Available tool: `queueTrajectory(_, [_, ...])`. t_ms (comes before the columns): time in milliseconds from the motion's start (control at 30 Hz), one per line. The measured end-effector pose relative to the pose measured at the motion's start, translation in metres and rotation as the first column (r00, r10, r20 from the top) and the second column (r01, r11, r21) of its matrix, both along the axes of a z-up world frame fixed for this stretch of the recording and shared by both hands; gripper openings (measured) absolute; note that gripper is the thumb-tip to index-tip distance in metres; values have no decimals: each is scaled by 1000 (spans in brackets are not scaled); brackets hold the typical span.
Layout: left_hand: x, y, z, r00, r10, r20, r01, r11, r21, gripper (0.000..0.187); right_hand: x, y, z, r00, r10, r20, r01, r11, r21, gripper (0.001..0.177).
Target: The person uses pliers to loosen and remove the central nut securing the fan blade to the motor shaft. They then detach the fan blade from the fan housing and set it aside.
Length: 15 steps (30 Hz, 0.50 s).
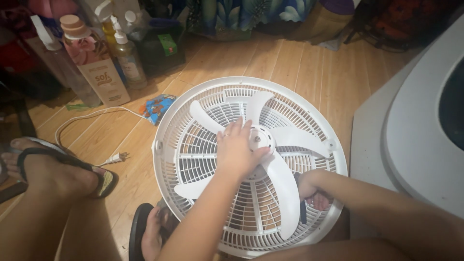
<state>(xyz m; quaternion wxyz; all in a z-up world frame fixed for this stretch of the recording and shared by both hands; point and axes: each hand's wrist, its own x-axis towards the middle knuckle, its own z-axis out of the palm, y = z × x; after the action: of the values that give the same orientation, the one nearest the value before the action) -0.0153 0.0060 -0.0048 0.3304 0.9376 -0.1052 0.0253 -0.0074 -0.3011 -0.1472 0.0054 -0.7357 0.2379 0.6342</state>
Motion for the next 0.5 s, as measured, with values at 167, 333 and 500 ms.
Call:
queueTrajectory(167, [-23, 70, -15, 970, 166, 176, -156, 985, -69, 60, 8, -8, -13, 989, -60, 136, 57, 998, 30, 49])
queueTrajectory(333, [-54, 159, -43, 866, 497, 44, -497, 868, -21, 43, 29, 18, 65, 927, 344, 150, -334, 938, -89, 32])
queueTrajectory(500, [-60, 174, -68, 742, 486, -462, -630, 742, -230, 42, 35, 20, 156, 908, 322, 267, -315, 946, -73, 28])
